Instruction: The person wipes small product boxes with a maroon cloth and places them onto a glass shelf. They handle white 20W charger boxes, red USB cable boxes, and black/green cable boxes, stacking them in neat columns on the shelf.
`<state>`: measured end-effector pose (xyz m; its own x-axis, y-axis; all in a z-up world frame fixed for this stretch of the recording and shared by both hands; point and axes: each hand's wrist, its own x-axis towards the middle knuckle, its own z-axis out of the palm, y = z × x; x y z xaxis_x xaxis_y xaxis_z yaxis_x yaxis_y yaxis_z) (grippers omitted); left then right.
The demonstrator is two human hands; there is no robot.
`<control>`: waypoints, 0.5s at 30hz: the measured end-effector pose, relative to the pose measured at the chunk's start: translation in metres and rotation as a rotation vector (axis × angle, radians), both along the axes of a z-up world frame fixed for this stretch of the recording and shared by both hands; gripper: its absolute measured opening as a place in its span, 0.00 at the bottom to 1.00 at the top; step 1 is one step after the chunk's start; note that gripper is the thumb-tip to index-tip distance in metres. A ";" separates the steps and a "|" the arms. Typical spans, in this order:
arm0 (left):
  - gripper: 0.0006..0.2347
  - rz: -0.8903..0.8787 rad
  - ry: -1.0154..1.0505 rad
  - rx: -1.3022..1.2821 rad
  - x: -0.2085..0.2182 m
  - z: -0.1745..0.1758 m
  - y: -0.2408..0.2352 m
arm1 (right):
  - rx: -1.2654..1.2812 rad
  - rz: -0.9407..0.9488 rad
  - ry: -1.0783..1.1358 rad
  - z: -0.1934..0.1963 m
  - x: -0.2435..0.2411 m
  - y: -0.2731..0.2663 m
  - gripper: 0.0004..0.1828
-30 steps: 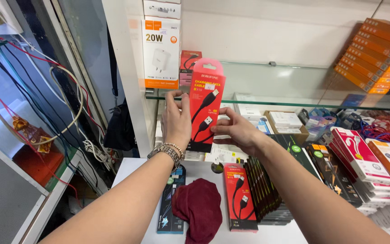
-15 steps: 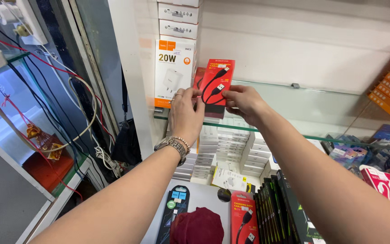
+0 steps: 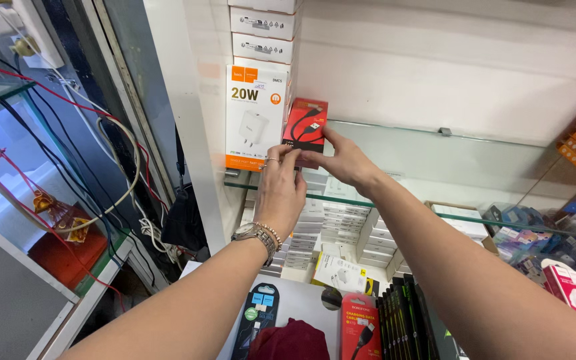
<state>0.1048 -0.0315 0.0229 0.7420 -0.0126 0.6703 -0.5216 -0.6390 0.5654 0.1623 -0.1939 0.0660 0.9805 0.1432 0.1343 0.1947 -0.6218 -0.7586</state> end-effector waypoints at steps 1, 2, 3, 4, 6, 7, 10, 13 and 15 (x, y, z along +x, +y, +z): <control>0.19 -0.004 0.000 0.019 0.002 -0.001 -0.001 | -0.005 -0.002 -0.021 0.003 0.001 0.001 0.45; 0.20 -0.012 0.003 0.035 0.005 -0.003 -0.002 | -0.010 -0.005 -0.041 0.005 0.003 0.002 0.45; 0.21 -0.020 0.006 0.050 0.008 -0.003 -0.003 | -0.015 -0.008 -0.061 0.006 0.004 0.001 0.45; 0.22 -0.027 0.007 0.065 0.013 -0.005 -0.003 | -0.024 -0.012 -0.062 0.006 0.008 0.001 0.44; 0.23 -0.034 0.008 0.096 0.020 -0.008 -0.003 | -0.041 -0.020 -0.063 0.003 0.016 -0.001 0.43; 0.24 -0.039 0.009 0.112 0.024 -0.010 -0.003 | -0.054 -0.018 -0.072 0.001 0.021 -0.003 0.43; 0.25 -0.031 -0.020 0.188 0.033 -0.012 -0.005 | -0.091 -0.014 -0.087 -0.005 0.038 -0.007 0.41; 0.24 -0.078 0.194 0.203 0.037 -0.012 -0.006 | -0.077 0.001 -0.081 -0.011 0.049 -0.008 0.40; 0.25 -0.087 0.156 0.180 0.034 -0.009 -0.009 | -0.012 0.028 -0.081 -0.014 0.046 -0.008 0.40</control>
